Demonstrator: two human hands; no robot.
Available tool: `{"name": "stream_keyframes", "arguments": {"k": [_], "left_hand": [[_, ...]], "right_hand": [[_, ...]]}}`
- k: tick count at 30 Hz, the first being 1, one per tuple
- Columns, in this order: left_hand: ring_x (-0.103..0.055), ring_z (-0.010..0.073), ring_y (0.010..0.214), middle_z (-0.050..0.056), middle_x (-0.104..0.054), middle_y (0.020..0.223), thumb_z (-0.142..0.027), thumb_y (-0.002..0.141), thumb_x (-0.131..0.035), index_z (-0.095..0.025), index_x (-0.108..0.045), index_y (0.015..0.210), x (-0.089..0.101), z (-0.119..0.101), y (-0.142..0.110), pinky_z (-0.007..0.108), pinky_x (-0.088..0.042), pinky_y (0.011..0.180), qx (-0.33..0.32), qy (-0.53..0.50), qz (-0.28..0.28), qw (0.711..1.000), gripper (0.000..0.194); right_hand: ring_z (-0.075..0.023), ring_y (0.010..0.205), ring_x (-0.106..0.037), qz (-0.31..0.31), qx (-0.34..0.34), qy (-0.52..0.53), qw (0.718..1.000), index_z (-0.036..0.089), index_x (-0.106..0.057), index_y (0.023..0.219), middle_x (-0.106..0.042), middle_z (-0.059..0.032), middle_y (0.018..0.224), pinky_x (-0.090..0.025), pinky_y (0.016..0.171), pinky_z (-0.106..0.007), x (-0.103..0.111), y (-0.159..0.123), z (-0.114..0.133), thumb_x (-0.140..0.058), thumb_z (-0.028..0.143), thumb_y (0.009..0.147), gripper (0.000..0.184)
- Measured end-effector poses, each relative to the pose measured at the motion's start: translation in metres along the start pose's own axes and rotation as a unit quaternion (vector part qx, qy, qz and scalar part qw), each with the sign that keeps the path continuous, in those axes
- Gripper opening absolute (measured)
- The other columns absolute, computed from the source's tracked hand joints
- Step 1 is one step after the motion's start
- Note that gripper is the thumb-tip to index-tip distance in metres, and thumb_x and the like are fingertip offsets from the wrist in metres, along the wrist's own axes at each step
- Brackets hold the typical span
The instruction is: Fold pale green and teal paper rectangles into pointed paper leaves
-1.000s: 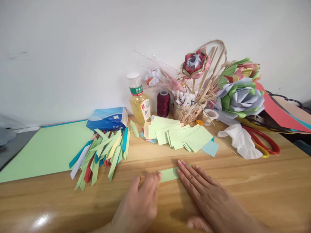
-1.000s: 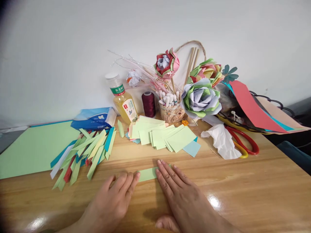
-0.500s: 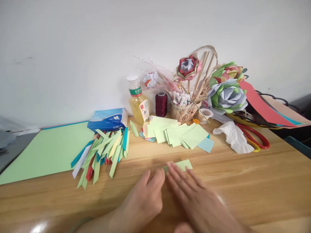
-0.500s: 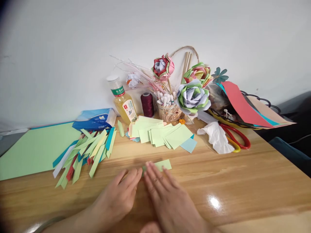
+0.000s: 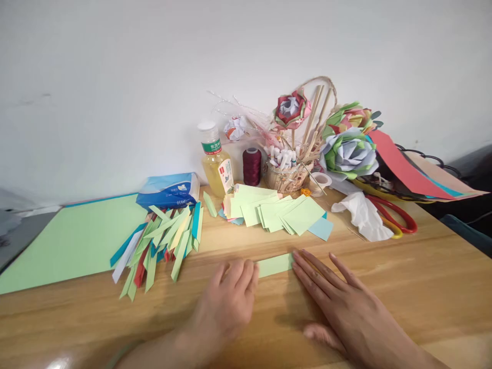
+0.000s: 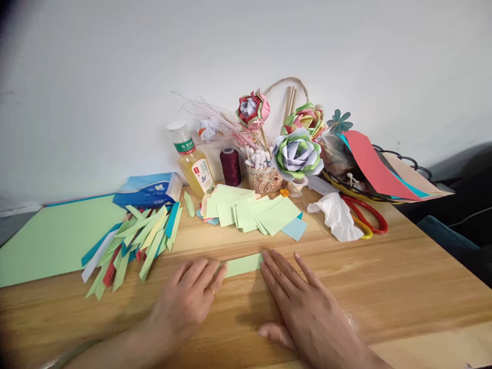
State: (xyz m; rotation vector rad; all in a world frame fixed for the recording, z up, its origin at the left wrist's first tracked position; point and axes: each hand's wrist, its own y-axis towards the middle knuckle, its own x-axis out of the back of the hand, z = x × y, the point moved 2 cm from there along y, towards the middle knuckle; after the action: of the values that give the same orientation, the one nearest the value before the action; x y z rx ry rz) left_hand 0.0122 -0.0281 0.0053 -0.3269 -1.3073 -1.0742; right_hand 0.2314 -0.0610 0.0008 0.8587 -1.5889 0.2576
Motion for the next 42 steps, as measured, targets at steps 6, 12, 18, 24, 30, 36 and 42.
{"name": "stream_keyframes", "arguments": {"k": [6,12,18,24,30,36,42], "left_hand": [[-0.049,0.0188,0.088,0.004,-0.061,0.098,-0.027,0.087,-0.059,-0.024,-0.053,0.125,0.001,-0.004,0.013,0.03,-0.041,0.071,-0.005,-0.039,0.095,0.995,0.039],[-0.049,0.0193,0.087,0.004,-0.061,0.099,-0.023,0.086,-0.061,-0.025,-0.057,0.119,0.004,0.006,-0.001,0.034,-0.037,0.074,0.001,-0.029,0.125,0.992,0.034],[-0.049,0.019,0.083,0.004,-0.063,0.099,-0.02,0.084,-0.061,-0.028,-0.058,0.117,0.006,0.017,-0.018,0.032,-0.035,0.07,0.013,-0.017,0.131,0.991,0.035],[-0.051,0.0175,0.082,0.002,-0.063,0.091,-0.006,0.082,-0.055,-0.024,-0.063,0.105,0.006,0.032,-0.021,0.03,-0.037,0.068,0.023,-0.126,0.047,0.991,0.031],[-0.052,0.0192,0.083,0.006,-0.062,0.091,-0.014,0.091,-0.041,-0.016,-0.061,0.11,0.015,0.03,0.006,0.031,-0.045,0.068,0.079,-0.21,-0.01,0.975,0.028],[-0.049,0.0242,0.091,0.008,-0.06,0.099,-0.025,0.083,-0.063,-0.012,-0.056,0.114,0.006,0.005,0.038,0.037,-0.049,0.074,0.03,-0.151,0.091,0.984,0.034],[-0.047,0.019,0.084,0.004,-0.06,0.091,-0.007,0.083,-0.053,-0.016,-0.06,0.101,-0.006,0.009,0.043,0.031,-0.044,0.071,-0.033,-0.183,0.0,0.983,0.022]], "right_hand": [[-0.03,0.126,-0.042,-0.023,-0.015,-0.009,1.0,0.005,-0.049,0.128,-0.054,-0.0177,0.13,-0.029,0.102,-0.049,-0.001,0.004,0.006,-0.034,0.07,0.084,0.08],[-0.0281,0.125,-0.044,-0.022,-0.008,-0.012,1.0,0.007,-0.047,0.13,-0.05,-0.0162,0.135,-0.027,0.104,-0.048,0.002,0.001,0.0,-0.038,0.064,0.087,0.072],[-0.0261,0.124,-0.047,-0.022,0.002,0.031,0.999,0.01,-0.037,0.139,-0.05,-0.0134,0.135,-0.039,0.099,-0.045,0.0,-0.001,-0.008,-0.045,0.056,0.088,0.069],[-0.0265,0.122,-0.05,-0.005,-0.034,0.046,0.998,0.011,-0.039,0.139,-0.047,-0.0101,0.138,-0.05,0.092,-0.043,0.003,-0.016,-0.02,-0.049,0.042,0.09,0.059],[-0.0243,0.115,-0.056,-0.003,-0.117,0.125,0.985,0.015,-0.051,0.128,-0.054,-0.0102,0.132,-0.053,0.091,-0.039,0.004,-0.016,-0.025,-0.046,0.032,0.091,0.041],[-0.0243,0.119,-0.052,0.002,-0.093,0.181,0.979,0.015,-0.051,0.127,-0.054,-0.0115,0.132,-0.05,0.094,-0.043,0.0,0.005,-0.024,-0.047,0.025,0.09,0.039],[-0.0224,0.121,-0.051,0.019,-0.059,0.247,0.967,0.017,-0.049,0.129,-0.052,-0.011,0.134,-0.048,0.096,-0.04,0.001,0.015,-0.028,-0.048,0.02,0.088,0.041]]}}
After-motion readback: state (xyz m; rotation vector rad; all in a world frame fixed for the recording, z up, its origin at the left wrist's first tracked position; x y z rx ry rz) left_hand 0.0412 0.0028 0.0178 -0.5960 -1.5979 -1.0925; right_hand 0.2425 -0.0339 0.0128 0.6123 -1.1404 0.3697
